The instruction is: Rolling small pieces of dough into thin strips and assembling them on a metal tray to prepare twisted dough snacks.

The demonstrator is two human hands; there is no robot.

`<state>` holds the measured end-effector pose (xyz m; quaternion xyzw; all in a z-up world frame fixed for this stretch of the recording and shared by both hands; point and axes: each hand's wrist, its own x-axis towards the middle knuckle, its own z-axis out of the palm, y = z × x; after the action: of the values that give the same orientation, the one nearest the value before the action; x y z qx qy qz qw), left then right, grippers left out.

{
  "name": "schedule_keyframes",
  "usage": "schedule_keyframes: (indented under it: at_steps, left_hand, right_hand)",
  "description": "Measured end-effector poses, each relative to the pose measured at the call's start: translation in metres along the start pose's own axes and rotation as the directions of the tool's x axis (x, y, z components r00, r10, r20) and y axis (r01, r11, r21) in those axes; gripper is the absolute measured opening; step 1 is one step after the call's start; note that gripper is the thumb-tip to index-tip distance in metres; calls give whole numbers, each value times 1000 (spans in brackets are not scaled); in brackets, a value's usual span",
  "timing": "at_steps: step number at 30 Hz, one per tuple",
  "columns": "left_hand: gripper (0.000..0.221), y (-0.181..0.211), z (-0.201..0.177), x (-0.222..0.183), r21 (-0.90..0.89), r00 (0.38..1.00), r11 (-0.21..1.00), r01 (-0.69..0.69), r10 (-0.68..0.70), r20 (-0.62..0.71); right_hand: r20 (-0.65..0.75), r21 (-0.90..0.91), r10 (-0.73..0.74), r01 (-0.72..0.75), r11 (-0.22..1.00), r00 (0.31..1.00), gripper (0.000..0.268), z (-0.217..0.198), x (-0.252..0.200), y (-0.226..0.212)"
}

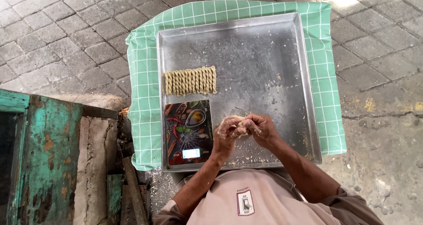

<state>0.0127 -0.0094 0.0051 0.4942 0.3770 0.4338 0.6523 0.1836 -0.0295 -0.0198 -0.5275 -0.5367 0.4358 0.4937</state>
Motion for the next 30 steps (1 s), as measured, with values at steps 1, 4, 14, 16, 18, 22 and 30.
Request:
schedule_keyframes:
  at_steps: [1, 4, 14, 16, 18, 22, 30]
  left_hand:
    - [39, 13, 3, -1, 8, 1000, 1000, -10, 11, -21]
    - [33, 0, -8, 6, 103, 991, 991, -81, 91, -95]
    - [37, -9, -10, 4, -233, 999, 972, 31, -24, 37]
    - [32, -7, -9, 3, -467, 991, 874, 136, -111, 81]
    - [28, -17, -11, 4, -493, 987, 855, 159, -140, 75]
    - [16, -20, -9, 3, -425, 987, 893, 150, -158, 18]
    - [20, -1, -7, -1, -199, 998, 979, 33, -43, -44]
  right_hand:
    - [-4, 25, 38, -38, 999, 999, 40, 3, 1, -10]
    - [93, 174, 49, -65, 983, 994, 27, 10, -6, -31]
    - [48, 39, -28, 26, 999, 998, 31, 7, -5, -11]
    - [-93, 172, -157, 171, 970, 983, 41, 2, -7, 24]
    - [-102, 67, -216, 223, 972, 971, 30, 3, -3, 7]
    - [-163, -92, -312, 301, 949, 936, 19, 0, 3, -2]
    - [-110, -64, -288, 282, 957, 951, 16, 4, 4, -9]
